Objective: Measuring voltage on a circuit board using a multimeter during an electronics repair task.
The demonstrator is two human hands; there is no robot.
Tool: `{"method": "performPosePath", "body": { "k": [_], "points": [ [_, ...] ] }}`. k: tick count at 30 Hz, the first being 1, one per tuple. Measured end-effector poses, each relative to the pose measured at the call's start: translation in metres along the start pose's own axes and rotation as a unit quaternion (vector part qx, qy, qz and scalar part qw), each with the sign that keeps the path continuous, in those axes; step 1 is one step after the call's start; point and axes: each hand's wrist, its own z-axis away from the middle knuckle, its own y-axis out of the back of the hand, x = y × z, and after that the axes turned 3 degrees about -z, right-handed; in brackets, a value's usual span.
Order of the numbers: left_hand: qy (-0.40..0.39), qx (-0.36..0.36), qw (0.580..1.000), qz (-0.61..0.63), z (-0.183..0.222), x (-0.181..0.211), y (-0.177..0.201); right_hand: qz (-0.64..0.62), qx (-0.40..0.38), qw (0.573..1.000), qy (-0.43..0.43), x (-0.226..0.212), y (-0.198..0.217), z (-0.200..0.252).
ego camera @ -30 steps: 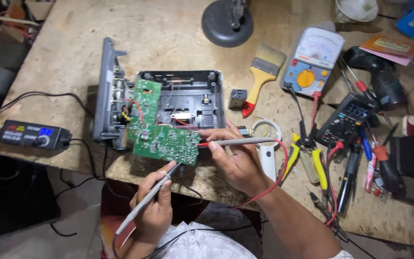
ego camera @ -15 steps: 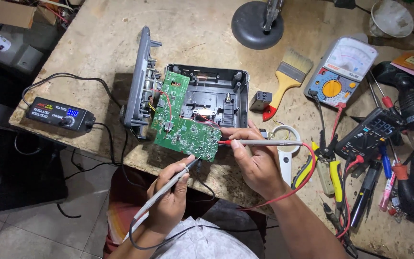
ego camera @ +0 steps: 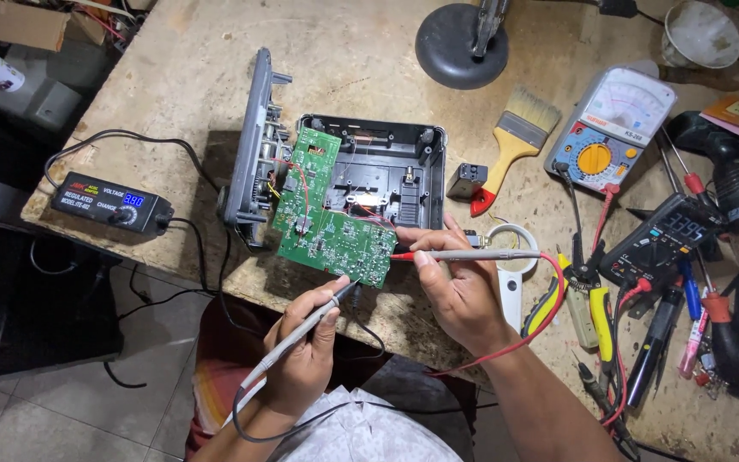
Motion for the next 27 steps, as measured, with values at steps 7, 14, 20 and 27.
{"method": "performPosePath", "body": {
  "k": [7,14,20,27],
  "points": [
    [0.011,0.004,1.0,-0.002,0.003,-0.002,-0.002,0.019,0.021,1.0,-0.01,-0.001,0.001,-0.001],
    [0.03,0.014,0.999,-0.039,0.009,-0.006,-0.005,-0.004,-0.007,1.0,-0.018,-0.002,0.006,-0.003],
    [0.035,0.011,0.998,-0.053,0.009,-0.007,-0.005,-0.016,-0.016,0.999,-0.025,-0.005,0.008,-0.003],
    [0.03,0.007,1.0,-0.004,0.005,-0.004,-0.003,0.012,-0.005,1.0,-0.022,-0.008,0.005,-0.004]
  ]
}}
